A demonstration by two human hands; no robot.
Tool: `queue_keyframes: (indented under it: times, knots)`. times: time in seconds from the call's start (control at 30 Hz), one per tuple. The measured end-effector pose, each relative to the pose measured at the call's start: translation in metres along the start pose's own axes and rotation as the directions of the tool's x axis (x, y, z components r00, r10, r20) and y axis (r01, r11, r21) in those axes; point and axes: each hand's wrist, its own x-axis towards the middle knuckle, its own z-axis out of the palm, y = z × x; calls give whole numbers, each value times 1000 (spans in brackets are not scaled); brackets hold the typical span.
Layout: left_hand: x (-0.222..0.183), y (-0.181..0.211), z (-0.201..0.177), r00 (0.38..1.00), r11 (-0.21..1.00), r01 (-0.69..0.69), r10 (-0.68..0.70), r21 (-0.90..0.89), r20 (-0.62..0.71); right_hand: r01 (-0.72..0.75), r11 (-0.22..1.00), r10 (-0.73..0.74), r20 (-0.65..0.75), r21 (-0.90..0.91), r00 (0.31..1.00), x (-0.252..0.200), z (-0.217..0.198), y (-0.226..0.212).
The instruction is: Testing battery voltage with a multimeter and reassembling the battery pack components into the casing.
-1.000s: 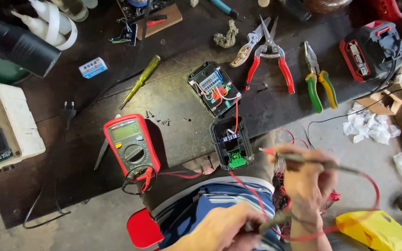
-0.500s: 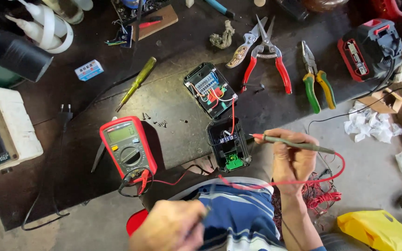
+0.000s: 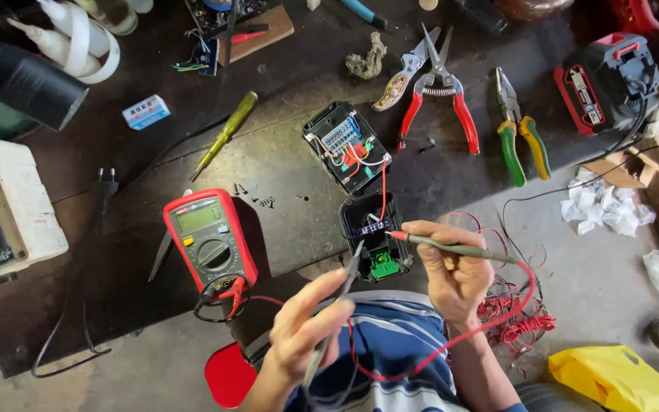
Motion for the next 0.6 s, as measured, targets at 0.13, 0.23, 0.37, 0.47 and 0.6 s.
queue_keyframes:
  times: [0.13, 0.23, 0.37, 0.47, 0.6]
  knots:
    - [18, -25, 23, 985, 988, -146, 150, 43, -87, -84, 996, 84, -13, 7, 996, 1, 9, -5]
    - [23, -30, 27, 989, 994, -106, 105, 3, -106, -100, 995, 100, -37, 22, 994, 0, 11, -2]
    - [28, -33, 24, 994, 998, -55, 56, 16, -91, -97, 993, 93, -59, -67, 994, -3, 12, 2]
    - [31, -32, 24, 994, 999, -38, 37, -10, -104, -54, 997, 52, -37, -55, 998, -5, 10, 7]
    - [31, -35, 27, 994, 999, -31, 32, 12, -103, -52, 998, 51, -22, -43, 998, -4, 9, 8]
